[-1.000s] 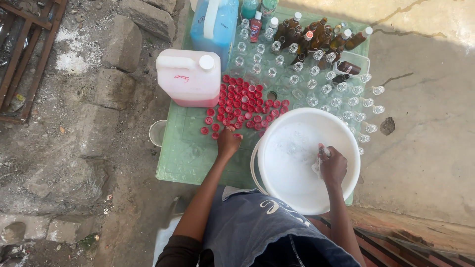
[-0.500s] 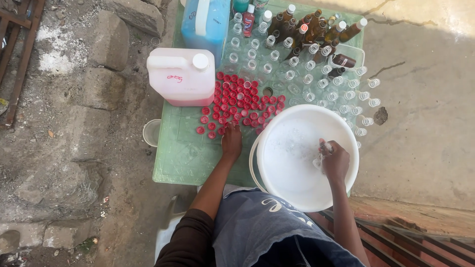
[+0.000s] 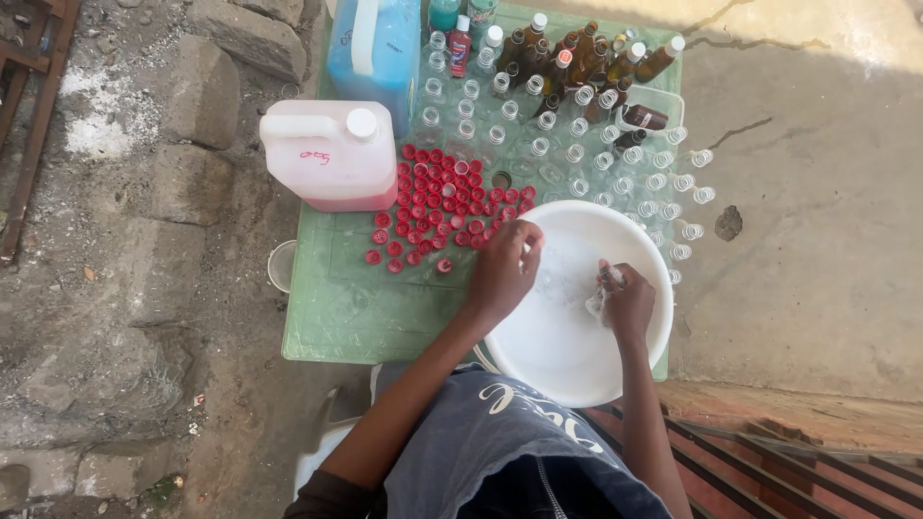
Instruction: Washing red bottle caps in a basin of soapy water
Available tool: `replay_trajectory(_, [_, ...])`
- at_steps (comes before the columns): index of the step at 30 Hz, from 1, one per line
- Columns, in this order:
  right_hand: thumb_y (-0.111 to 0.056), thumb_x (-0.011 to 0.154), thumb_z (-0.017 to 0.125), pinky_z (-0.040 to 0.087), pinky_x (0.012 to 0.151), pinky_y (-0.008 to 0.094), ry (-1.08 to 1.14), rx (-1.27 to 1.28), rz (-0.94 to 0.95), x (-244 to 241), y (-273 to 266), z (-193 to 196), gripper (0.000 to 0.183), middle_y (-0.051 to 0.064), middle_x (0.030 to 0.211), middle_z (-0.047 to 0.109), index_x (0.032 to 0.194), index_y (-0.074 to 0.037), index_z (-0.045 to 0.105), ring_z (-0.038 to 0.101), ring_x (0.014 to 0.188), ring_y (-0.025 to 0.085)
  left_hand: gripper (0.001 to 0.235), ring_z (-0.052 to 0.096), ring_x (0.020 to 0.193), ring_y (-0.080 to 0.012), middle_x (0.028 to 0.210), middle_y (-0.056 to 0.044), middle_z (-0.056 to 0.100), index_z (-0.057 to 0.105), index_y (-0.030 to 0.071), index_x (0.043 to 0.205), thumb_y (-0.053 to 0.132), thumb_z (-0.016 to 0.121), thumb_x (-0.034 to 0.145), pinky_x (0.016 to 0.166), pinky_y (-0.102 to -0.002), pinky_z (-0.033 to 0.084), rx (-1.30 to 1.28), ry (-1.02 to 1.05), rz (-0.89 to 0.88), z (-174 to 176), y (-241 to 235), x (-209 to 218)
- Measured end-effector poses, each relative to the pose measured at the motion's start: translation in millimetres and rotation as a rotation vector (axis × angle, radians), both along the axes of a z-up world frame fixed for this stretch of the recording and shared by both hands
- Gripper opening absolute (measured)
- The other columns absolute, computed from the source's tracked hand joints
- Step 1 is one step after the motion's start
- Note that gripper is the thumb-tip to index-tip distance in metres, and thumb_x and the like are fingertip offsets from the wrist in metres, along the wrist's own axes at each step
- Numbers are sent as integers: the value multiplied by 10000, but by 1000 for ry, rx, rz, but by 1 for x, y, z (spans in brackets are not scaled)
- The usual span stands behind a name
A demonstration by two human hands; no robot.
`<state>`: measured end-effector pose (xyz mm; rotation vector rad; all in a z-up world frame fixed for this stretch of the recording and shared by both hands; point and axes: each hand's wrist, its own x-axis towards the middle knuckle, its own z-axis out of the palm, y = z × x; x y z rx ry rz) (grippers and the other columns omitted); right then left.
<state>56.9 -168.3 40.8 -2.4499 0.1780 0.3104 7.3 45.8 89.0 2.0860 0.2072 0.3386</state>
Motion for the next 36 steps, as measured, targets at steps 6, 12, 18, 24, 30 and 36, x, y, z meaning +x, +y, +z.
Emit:
replay_trajectory(6, [-369,939,653,485,773,466,16,48,113,5,3,24,306,142,789,694,882,-73,703,657,805,383,334,615,996,-331,1020,-208,588,535,-25,1176,153,551,894,847,-514,517,410,461,-484,-44,-59,-6])
replay_trajectory(12, [-304,926,667,481,791,451,31,60,131,12,0,21,225,125,815,706,907,-82,702,657,836,391,581,314,1324,-466,1427,-238,377,464,107,1390,181,651,846,933,-538,458,429,877,-646,-100,-87,-3])
replay_trajectory(18, [-321,917,654,482,798,461,89,31,149,8,1,22,230,101,836,714,919,-94,692,660,870,380,140,682,786,-376,809,-221,669,713,29,871,97,644,770,618,-547,555,496,776,-818,-207,-108,-5])
replay_trajectory(24, [-360,922,646,485,804,478,116,39,154,6,3,22,270,95,853,717,902,-94,689,660,883,379,475,605,1085,-414,1161,-262,620,595,9,1233,148,576,778,834,-554,513,265,936,-991,-196,-123,-5])
replay_trajectory(30, [-378,913,649,485,821,488,140,35,150,7,4,20,276,86,871,717,891,-106,690,658,899,372,625,453,1276,-414,1339,-289,491,399,-10,1411,170,476,817,1009,-553,405,102,1004,-1027,-141,-110,-4])
replay_trajectory(36, [-376,923,644,479,830,499,133,50,160,7,-1,10,284,97,893,714,916,-96,690,652,915,382,491,606,1083,-415,1152,-279,613,544,1,1277,111,555,799,826,-509,547,141,870,-1029,-202,-131,-10])
